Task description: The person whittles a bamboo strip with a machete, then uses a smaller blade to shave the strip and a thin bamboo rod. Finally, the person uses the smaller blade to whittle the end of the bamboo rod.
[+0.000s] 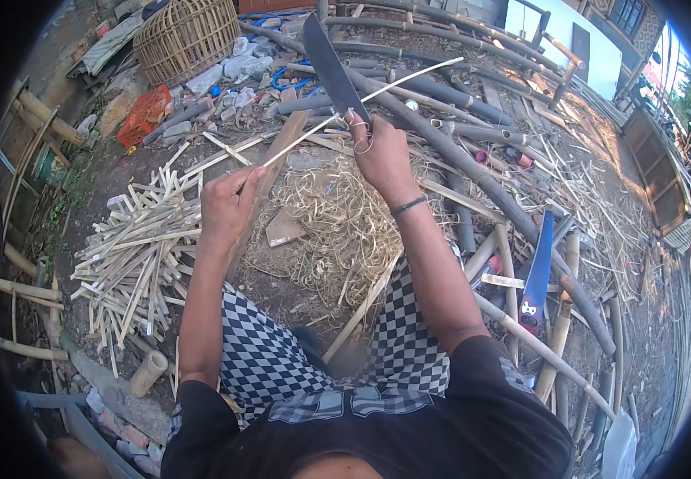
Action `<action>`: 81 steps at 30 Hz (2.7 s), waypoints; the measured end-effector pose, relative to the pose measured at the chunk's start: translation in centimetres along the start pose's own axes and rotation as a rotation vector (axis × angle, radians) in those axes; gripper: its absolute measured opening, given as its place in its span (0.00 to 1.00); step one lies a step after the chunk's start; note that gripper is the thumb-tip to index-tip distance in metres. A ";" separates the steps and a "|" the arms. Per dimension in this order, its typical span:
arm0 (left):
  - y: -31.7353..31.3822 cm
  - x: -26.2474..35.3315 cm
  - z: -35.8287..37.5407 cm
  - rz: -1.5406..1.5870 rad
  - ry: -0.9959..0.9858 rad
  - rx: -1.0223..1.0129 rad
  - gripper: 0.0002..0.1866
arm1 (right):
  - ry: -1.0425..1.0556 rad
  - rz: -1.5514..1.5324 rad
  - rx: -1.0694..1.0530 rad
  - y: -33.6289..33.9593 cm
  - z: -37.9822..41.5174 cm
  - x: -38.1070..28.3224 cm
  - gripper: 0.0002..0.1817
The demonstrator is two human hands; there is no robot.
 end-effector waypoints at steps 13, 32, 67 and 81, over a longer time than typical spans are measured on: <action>0.3 0.3 0.2 -0.011 -0.023 0.007 0.16 | -0.081 0.037 -0.066 0.1 0.4 0.3 0.41; -1.0 -1.5 -0.4 -0.058 0.132 -0.099 0.15 | -0.134 -0.179 -0.082 -1.9 0.8 1.7 0.42; -5.8 -3.8 -1.0 -0.164 0.196 -0.230 0.16 | -0.384 -0.911 -0.205 -3.3 4.2 -4.4 0.30; -3.9 -2.7 -0.5 -0.095 0.156 -0.142 0.16 | -0.217 -0.263 -0.258 -4.4 3.0 -0.1 0.46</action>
Point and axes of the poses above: each hand's wrist, its own z-axis away from the middle knuckle, its own y-axis out of the back of the hand, x = y × z, the point moved 9 cm from there along -z, towards the middle knuckle, and after that the axes turned 11 degrees about y, right-handed, at the moved point
